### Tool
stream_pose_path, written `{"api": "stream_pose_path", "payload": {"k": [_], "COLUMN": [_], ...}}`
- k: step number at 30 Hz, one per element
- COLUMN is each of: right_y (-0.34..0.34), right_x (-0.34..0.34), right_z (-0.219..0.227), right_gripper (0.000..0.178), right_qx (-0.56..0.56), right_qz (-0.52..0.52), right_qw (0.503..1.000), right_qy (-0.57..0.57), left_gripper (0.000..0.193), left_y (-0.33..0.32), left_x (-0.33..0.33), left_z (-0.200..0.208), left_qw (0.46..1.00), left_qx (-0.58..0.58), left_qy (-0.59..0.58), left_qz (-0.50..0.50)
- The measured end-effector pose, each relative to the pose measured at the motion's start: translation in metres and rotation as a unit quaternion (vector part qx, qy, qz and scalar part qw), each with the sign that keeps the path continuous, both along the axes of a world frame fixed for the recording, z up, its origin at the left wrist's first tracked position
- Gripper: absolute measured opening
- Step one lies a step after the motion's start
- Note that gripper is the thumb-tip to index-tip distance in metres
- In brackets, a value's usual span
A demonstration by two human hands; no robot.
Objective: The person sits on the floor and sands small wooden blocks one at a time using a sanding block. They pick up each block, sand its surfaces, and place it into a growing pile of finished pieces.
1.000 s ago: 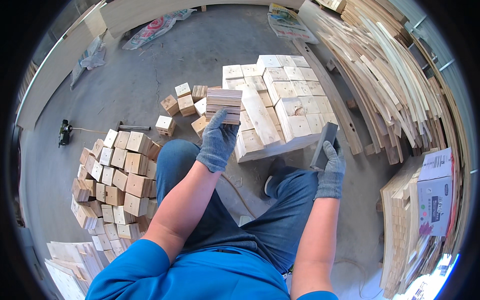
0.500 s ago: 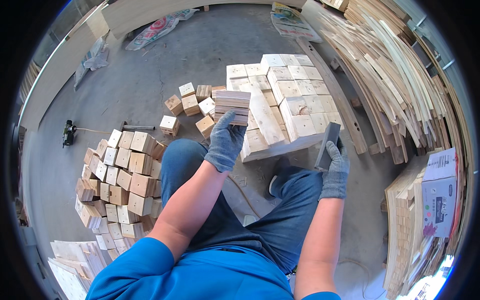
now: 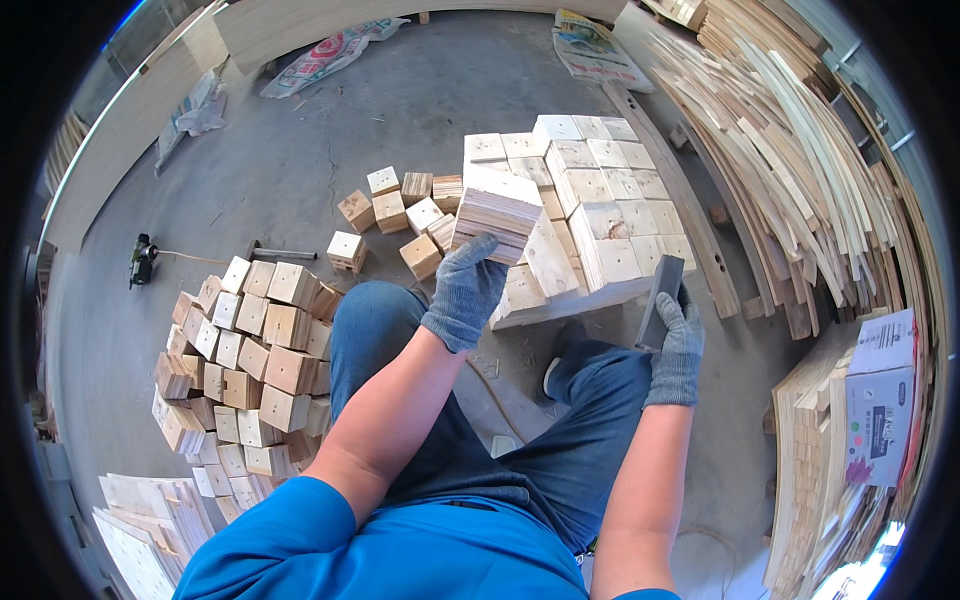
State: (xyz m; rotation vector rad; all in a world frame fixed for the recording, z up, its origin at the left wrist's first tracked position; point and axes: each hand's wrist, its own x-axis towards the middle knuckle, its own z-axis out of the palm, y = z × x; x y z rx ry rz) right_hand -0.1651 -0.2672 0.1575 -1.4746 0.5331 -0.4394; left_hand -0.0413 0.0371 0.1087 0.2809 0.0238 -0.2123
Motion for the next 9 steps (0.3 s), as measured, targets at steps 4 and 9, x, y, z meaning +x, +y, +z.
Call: {"api": "stream_pose_path", "payload": {"k": [4, 9], "right_y": [-0.0001, -0.0012], "right_x": [-0.0005, -0.0007], "right_z": [-0.0007, -0.0011], "right_gripper": [0.058, 0.059], "right_qx": [-0.007, -0.031], "right_qz": [0.004, 0.003], "right_qw": [1.000, 0.999], "right_qy": [-0.001, 0.007], "left_gripper": [0.048, 0.051], "left_y": [-0.0004, 0.0008], "left_x": [-0.0006, -0.0001], "left_z": [0.0005, 0.0009], "left_qw": [1.000, 1.000], "left_qx": [-0.003, -0.014], "left_qy": [0.005, -0.002], "left_qz": [0.001, -0.010]}}
